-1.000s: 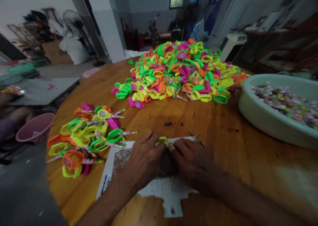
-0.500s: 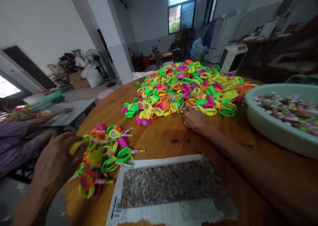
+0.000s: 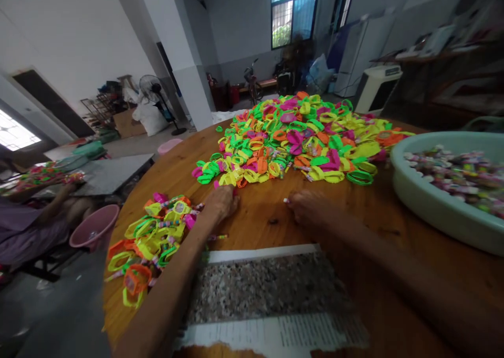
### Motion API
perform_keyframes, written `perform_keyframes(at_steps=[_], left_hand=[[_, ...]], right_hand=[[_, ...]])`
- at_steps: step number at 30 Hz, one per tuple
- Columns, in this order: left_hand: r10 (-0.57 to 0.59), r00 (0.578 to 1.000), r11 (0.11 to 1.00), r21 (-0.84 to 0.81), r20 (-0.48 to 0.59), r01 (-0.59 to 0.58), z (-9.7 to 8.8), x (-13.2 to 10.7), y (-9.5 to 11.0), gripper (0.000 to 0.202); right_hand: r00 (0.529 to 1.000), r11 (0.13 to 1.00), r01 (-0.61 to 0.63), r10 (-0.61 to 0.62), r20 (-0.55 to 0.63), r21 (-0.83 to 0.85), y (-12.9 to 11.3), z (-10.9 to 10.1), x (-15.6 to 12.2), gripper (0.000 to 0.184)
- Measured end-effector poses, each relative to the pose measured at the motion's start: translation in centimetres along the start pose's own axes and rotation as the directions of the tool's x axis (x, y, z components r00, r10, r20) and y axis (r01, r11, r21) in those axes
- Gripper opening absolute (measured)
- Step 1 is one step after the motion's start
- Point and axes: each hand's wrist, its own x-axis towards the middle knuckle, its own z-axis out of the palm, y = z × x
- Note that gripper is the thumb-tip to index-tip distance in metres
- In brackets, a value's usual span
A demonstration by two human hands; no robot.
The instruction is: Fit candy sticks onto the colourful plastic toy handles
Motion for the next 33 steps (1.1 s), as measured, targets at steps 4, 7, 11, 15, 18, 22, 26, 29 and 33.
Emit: perform_keyframes(at_steps=[4, 7, 11, 15, 18, 22, 26, 29, 33], left_hand=[[0.071, 0.997, 0.997, -0.001, -0.023, -0.071, 0.5, -1.2, -0.4, 0.032], [0.153, 0.988, 0.988, -0.006, -0.030, -0.153, 0.1, -3.9, -0.1, 0.032], [0.284, 0.956, 0.948, -0.123, -0.079, -0.292, -0.8, -8.4, 1.0, 0.019], [0.361, 0.926, 0.886, -0.268, -0.110, -0.377, -1.0, -12.1, 2.0, 0.037], [0.411, 0.901, 0.851, -0.295, -0.138, -0.434, -0.7, -13.7, 2.4, 0.053], [0.493, 0.861, 0.785, -0.364, -0.125, -0.502, -0.6, -14.3, 2.9, 0.034], [0.500, 0.857, 0.784, -0.356, -0.123, -0.508, -0.6, -14.5, 3.0, 0.032], [0.495, 0.861, 0.790, -0.351, -0.121, -0.503, -0.5, -14.6, 2.9, 0.032], [0.503, 0.855, 0.775, -0.372, -0.126, -0.511, -0.5, -14.4, 2.9, 0.035]], right_hand=[[0.994, 0.983, 0.086, -0.073, -0.085, 0.162, -0.9, 0.1, -3.0, 0.028], [0.970, 0.940, 0.176, -0.115, -0.214, 0.292, -1.8, -0.3, -5.0, 0.025], [0.933, 0.851, 0.303, -0.173, -0.315, 0.430, -3.6, -1.3, -7.1, 0.019], [0.906, 0.805, 0.363, -0.189, -0.378, 0.469, -5.6, -1.4, -8.4, 0.017], [0.888, 0.805, 0.386, -0.192, -0.418, 0.450, -6.6, -0.7, -8.9, 0.016], [0.875, 0.801, 0.422, -0.238, -0.421, 0.424, -7.0, 0.0, -9.4, 0.013], [0.877, 0.813, 0.420, -0.250, -0.410, 0.404, -7.2, 0.1, -9.7, 0.014], [0.874, 0.831, 0.417, -0.257, -0.412, 0.369, -7.4, 0.1, -9.8, 0.015], [0.862, 0.846, 0.418, -0.255, -0.438, 0.330, -7.5, 0.5, -9.8, 0.014]])
